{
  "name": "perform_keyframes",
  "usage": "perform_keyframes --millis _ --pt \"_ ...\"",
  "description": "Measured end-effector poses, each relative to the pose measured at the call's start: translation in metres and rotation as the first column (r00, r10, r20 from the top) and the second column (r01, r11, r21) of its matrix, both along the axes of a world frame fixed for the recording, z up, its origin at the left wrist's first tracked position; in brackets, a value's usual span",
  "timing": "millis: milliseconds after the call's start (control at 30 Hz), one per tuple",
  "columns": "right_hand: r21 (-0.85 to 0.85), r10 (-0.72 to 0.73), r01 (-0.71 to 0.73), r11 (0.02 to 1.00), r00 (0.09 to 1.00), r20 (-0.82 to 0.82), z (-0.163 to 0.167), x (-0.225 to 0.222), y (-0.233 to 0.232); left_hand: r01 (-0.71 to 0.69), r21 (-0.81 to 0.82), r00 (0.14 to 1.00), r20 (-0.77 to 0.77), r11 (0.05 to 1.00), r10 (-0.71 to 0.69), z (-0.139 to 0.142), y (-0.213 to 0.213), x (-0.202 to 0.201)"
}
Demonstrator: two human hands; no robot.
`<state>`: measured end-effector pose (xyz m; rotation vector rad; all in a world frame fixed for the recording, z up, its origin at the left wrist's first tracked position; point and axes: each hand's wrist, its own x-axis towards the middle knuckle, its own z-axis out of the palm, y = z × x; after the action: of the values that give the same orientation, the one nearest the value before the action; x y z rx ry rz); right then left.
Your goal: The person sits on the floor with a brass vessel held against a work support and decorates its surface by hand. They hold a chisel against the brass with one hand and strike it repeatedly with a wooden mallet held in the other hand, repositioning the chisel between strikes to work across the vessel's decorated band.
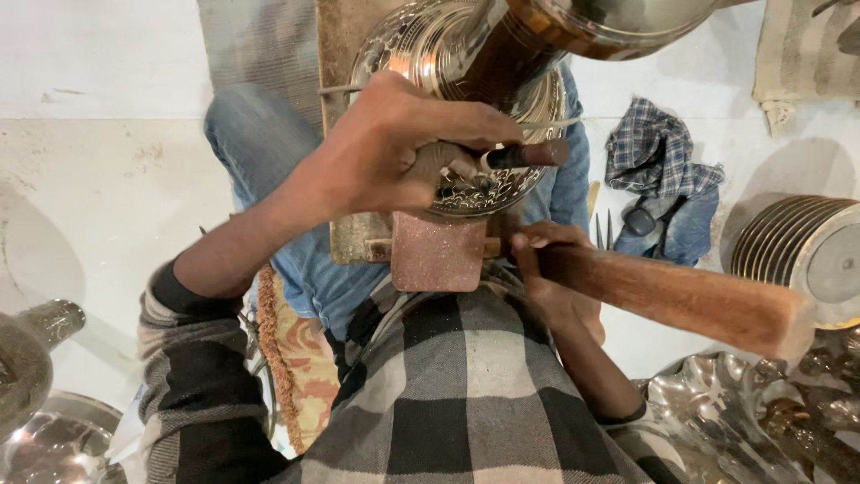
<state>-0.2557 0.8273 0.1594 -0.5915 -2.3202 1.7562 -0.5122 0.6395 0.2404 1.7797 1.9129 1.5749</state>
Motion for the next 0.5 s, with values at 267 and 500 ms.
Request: perform_keyframes --millis 267,500 --pt "0.121 -0.087 0.092 0.988 0.995 -0.046 -0.012 0.014 0.024 0.096 -0.460 0.967 -0.167 0.883 -0.193 0.011 0.014 -0.006" --pt "0.184 -0.158 0.132 0.974 0.978 0.135 0.013 0.007 0.025 0.167 -0.272 0.959 -0.179 0.948 -0.220 0.009 0.016 -0.020"
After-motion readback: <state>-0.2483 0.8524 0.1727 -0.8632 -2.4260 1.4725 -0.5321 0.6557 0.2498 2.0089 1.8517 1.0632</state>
